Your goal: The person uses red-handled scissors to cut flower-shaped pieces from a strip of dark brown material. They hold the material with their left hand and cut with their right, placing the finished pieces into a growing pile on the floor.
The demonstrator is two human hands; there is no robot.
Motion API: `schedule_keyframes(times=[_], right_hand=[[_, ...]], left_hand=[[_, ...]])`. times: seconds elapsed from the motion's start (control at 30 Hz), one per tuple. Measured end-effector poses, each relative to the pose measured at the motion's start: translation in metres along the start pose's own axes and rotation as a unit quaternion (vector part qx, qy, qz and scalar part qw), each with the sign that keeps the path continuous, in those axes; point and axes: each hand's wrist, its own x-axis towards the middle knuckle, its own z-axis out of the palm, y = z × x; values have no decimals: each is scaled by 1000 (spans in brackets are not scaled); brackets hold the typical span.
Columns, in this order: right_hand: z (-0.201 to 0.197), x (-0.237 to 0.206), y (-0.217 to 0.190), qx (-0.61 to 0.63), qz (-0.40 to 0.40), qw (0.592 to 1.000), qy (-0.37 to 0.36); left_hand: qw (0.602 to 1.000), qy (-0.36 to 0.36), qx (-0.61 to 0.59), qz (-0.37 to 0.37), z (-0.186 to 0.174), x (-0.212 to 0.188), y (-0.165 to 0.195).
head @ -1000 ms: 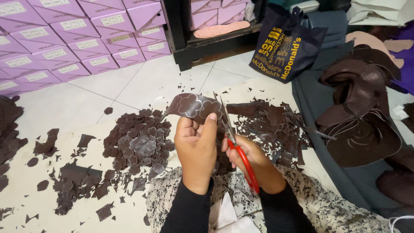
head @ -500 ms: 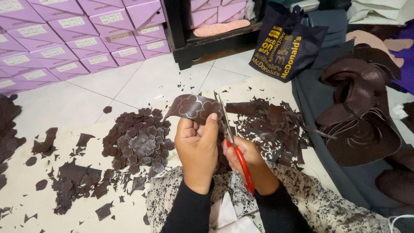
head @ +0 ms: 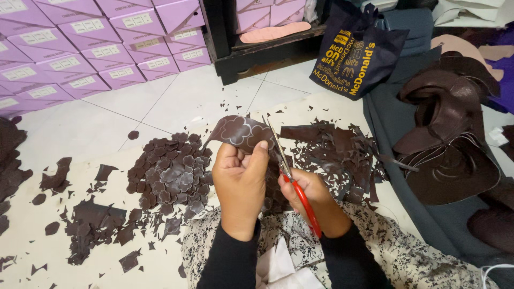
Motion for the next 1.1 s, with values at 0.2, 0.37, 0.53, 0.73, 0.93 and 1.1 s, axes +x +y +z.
schedule_keyframes(times=[0.2, 0.37, 0.53, 0.73, 0.93, 1.1], right_hand=[[-5, -7, -4, -42, -36, 998, -13], [-9, -6, -10, -77, -15, 997, -13], [-12, -7, -14, -102, -3, 994, -27], [-11, -6, -19, -142, -9, 990, -16], [-11, -7, -19, -136, -18, 990, -20], [-11, -7, -15, -117, -77, 988, -61]], left_hand=[[999, -9, 25, -22, -5, 2, 7], [998, -23, 39, -42, -9, 4, 13], [997, -23, 34, -63, -12, 4, 16], [996, -26, 62, -63, -15, 5, 19], [995, -34, 62, -73, -13, 5, 22], [993, -39, 63, -94, -11, 2, 24]])
